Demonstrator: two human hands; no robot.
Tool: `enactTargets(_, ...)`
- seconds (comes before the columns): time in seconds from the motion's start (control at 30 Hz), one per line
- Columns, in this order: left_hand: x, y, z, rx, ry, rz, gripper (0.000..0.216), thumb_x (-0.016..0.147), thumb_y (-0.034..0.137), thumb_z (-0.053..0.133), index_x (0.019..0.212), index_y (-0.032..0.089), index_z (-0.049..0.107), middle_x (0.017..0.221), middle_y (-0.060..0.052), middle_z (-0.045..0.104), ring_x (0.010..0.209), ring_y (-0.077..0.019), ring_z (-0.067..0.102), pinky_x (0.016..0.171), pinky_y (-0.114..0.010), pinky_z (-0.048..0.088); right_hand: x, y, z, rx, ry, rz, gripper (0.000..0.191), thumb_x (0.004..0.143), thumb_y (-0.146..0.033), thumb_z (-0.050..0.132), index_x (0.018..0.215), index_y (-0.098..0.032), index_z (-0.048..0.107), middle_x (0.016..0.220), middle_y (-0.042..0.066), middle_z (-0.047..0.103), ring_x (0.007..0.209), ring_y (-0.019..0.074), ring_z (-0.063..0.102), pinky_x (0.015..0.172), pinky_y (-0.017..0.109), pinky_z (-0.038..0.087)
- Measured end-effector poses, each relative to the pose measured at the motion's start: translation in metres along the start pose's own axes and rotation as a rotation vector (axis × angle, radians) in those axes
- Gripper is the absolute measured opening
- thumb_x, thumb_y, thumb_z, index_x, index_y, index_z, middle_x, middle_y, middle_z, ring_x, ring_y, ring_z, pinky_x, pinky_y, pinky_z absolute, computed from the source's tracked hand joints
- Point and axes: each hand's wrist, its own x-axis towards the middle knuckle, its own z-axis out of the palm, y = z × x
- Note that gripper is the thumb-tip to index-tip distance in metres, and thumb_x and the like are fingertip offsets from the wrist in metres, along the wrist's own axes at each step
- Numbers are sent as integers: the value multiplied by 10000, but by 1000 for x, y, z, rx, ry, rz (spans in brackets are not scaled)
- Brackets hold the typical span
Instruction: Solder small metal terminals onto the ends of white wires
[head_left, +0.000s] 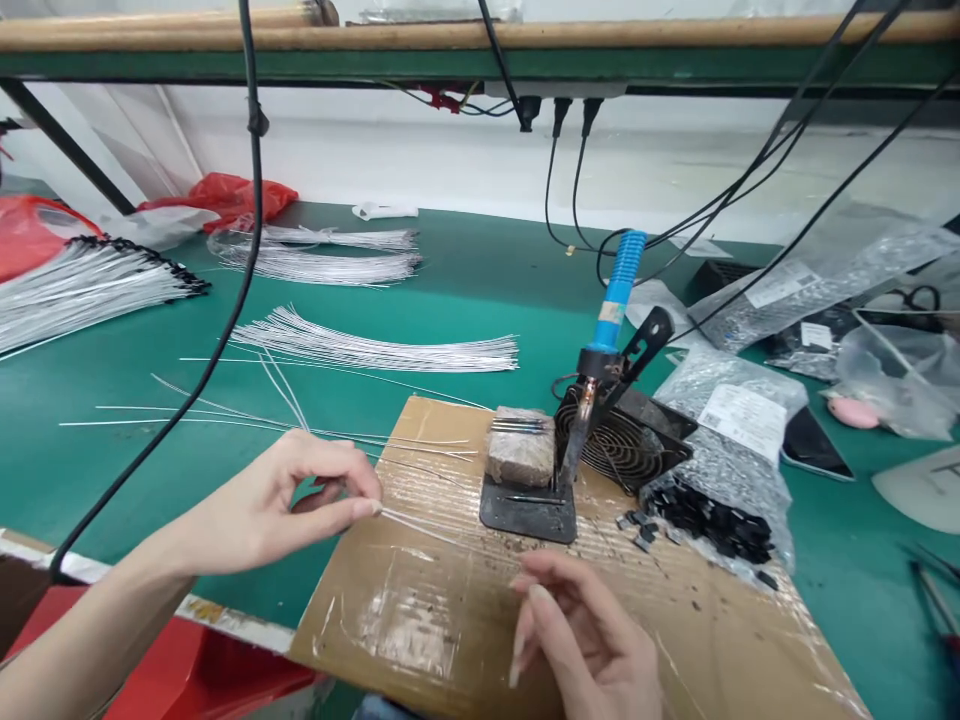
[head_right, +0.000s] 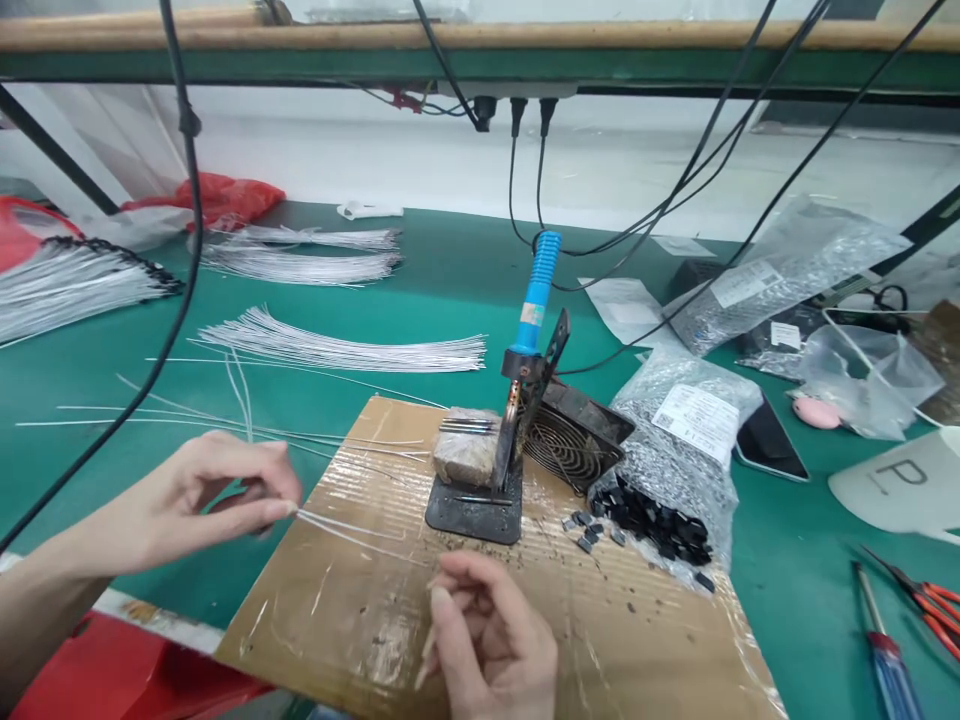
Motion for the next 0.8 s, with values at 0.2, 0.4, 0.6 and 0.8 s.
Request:
enactTargets(0.2, -9, 1, 13, -53, -29, -7, 191, 969, 278, 649, 803, 255, 742, 627, 39, 677, 559, -118, 571, 559, -243, 418, -3, -6, 9, -69, -84, -82, 222, 913, -355, 776, 761, -194, 761, 621, -20, 633, 444, 82, 568, 462, 172, 484)
enactTargets(0.4, -12, 5, 21, -121, -29, -40, 186, 963, 272, 674, 795, 244, 747, 666, 33, 720, 602, -115, 621, 587, -216, 440, -6, -4, 9, -88, -155, -136, 199, 902, -295, 776, 730, -196, 765, 637, -24, 635, 466, 79, 582, 489, 176, 447)
enactTargets(0.6, -16, 4, 26, -146, -58, -69, 233, 978, 332, 660, 793, 222, 746, 670, 19, 702, 609, -116, 591, 593, -225, 412, -5, 0, 9, -36, -161, -32, 236, 887, -364, 793, 731, -193, 748, 587, -33, 598, 446, 102, 563, 441, 187, 472)
enactTargets(0.8, -15, 2, 29, -175, -89, -94, 294, 993, 368, 633, 796, 180, 744, 624, 19, 603, 573, -110, 462, 537, -246, 316, -5, -1, 5, -138, -146, -124, 228, 860, -340, 809, 701, -189, 750, 618, -10, 636, 458, 98, 553, 451, 186, 461)
